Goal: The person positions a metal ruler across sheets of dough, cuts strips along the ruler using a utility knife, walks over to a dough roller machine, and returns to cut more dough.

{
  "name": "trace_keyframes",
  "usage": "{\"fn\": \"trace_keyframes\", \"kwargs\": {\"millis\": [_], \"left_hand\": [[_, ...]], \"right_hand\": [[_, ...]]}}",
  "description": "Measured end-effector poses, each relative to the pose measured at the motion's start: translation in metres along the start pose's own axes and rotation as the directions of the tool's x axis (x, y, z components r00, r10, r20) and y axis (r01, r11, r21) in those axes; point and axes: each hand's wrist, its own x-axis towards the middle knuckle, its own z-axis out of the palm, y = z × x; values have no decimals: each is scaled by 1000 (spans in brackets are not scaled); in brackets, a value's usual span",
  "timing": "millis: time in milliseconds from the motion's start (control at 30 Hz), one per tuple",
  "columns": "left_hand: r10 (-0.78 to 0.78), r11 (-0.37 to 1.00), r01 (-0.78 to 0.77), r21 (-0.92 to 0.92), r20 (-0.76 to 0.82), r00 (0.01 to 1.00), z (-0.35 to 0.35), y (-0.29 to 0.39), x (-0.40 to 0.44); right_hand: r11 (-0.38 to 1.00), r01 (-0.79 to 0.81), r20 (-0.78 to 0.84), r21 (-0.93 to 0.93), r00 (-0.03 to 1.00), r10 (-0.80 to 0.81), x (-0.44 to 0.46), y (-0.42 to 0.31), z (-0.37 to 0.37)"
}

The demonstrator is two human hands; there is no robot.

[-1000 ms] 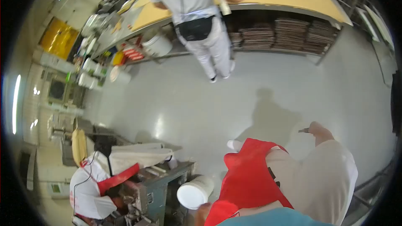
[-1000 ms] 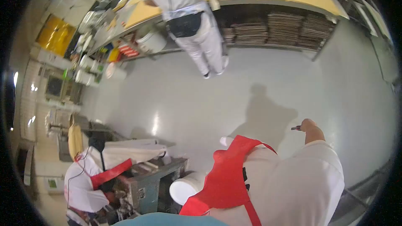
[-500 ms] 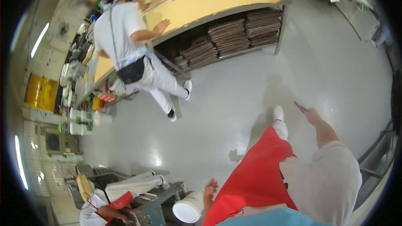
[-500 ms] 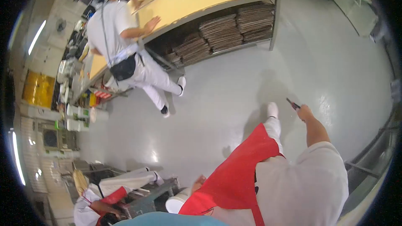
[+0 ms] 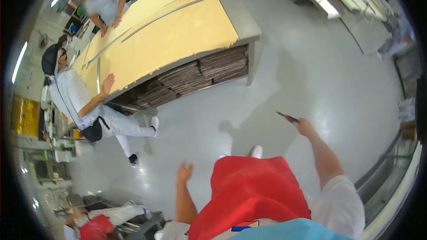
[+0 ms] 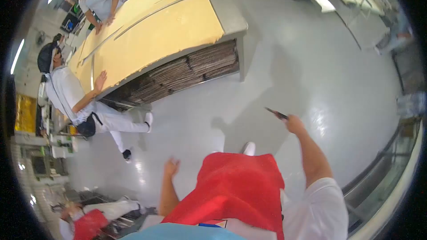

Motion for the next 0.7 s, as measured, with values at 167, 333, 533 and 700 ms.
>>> {"fn": "trace_keyframes", "kwargs": {"millis": [167,333,533,700], "left_hand": [[169,916,-308,-258,-448,878,-217,244,69],[117,909,-332,-252,-612,782,-281,375,155],[212,932,-357,-61,-708,674,-340,533,285],[109,992,-53,114,-564,818,-377,638,359]], "right_hand": [[882,454,39,123,886,-462,127,-202,-146],[670,739,-19,70,672,-740,207,-237,-225],[834,224,56,504,955,-290,270,-139,-318],[523,151,-57,839,980,-191,334,-57,-396]]}}
